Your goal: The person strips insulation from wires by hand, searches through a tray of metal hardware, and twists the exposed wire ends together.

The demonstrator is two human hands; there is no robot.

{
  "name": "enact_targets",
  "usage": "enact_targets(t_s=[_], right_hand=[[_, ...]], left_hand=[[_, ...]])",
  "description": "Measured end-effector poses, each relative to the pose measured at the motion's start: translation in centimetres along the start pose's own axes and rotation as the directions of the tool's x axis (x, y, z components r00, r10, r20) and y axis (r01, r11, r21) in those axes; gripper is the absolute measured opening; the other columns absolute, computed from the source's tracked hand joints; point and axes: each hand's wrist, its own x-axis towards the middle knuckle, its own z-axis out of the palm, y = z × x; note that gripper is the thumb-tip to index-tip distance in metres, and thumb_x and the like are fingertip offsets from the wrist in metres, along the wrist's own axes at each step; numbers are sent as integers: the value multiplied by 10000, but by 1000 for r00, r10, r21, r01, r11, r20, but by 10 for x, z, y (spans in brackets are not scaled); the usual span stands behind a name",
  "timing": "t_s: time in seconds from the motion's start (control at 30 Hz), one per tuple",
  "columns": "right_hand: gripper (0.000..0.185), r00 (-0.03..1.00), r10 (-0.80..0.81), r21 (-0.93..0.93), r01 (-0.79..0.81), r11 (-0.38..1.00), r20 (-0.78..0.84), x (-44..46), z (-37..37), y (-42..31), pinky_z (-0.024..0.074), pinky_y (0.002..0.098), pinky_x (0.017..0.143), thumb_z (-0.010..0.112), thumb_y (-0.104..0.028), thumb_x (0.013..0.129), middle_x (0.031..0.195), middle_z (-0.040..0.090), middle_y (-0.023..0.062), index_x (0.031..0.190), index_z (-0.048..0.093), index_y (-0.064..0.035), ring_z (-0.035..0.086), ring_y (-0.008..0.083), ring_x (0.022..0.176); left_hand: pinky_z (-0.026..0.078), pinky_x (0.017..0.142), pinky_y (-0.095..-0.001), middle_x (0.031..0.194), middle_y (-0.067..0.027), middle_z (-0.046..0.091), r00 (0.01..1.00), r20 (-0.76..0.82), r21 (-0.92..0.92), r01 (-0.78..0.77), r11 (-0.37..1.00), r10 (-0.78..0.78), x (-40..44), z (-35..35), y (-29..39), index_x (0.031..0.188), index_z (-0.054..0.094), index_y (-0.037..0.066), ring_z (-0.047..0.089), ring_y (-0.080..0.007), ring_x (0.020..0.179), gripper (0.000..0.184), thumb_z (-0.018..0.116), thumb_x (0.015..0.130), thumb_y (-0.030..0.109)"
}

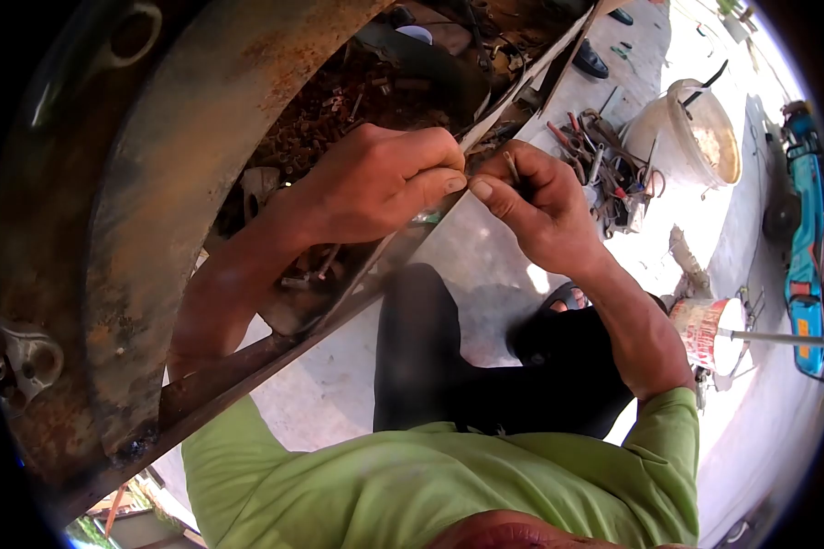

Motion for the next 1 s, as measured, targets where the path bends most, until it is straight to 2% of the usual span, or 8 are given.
enact_targets(t_s=[0.1,0.13,0.23,0.33,0.43,0.57,0.73,1.0], right_hand=[[131,955,-293,-364,255,896,-52,0,5,-9,482,331,601,708,-102,896,742,626,81,890,628,2,615,218,658],[119,949,-313,-425,269,864,-35,0,4,-13,528,372,653,710,-71,858,822,659,147,921,649,10,665,333,751],[128,923,-384,-470,325,821,-33,1,4,-9,526,368,650,712,-61,849,830,661,140,941,657,10,658,338,745],[136,906,-422,-472,358,806,-35,1,3,-8,528,354,637,722,-59,847,834,662,135,946,659,9,665,316,730],[141,955,-284,-407,229,884,-79,-2,3,-11,527,333,624,734,-66,852,820,664,133,937,650,9,668,269,698],[154,976,-198,-320,160,934,-90,-1,2,-8,508,296,608,740,-94,878,787,666,115,944,647,9,629,161,665],[185,992,-93,-226,72,972,-85,-1,1,-10,473,265,602,733,-149,919,737,634,50,951,640,9,551,78,668],[222,997,-46,-124,38,992,-60,0,1,-5,429,267,587,698,-210,963,697,566,3,935,639,2,481,65,663]], left_hand=[[436,560,-299,716,-67,604,994,40,-25,104,994,-103,-1,-2,2,1003,630,0,549,-120,616,160,587,1004,154],[429,559,-297,711,-62,596,990,52,-43,132,990,-129,0,-3,3,1001,629,0,531,-113,613,171,580,1009,164],[413,553,-291,703,-52,580,981,81,-69,180,981,-174,0,-4,3,1001,629,2,497,-100,607,181,569,1017,171],[423,562,-290,711,-55,586,982,84,-68,177,982,-171,1,-3,2,1007,631,-1,508,-104,610,175,576,1013,165],[452,580,-296,735,-69,611,994,34,-40,104,994,-102,0,1,-1,1021,636,-2,558,-124,628,148,601,994,139],[499,609,-313,797,-96,665,1000,-17,3,24,1000,-24,1,3,0,1048,646,-2,647,-163,680,124,646,954,78],[530,622,-304,874,-121,714,999,-52,31,17,999,-15,-1,4,-1,1073,648,-14,710,-180,744,158,671,920,17],[537,616,-295,841,-122,727,998,-63,48,6,999,-3,-1,3,2,1094,638,-11,721,-168,734,188,669,909,-11]])
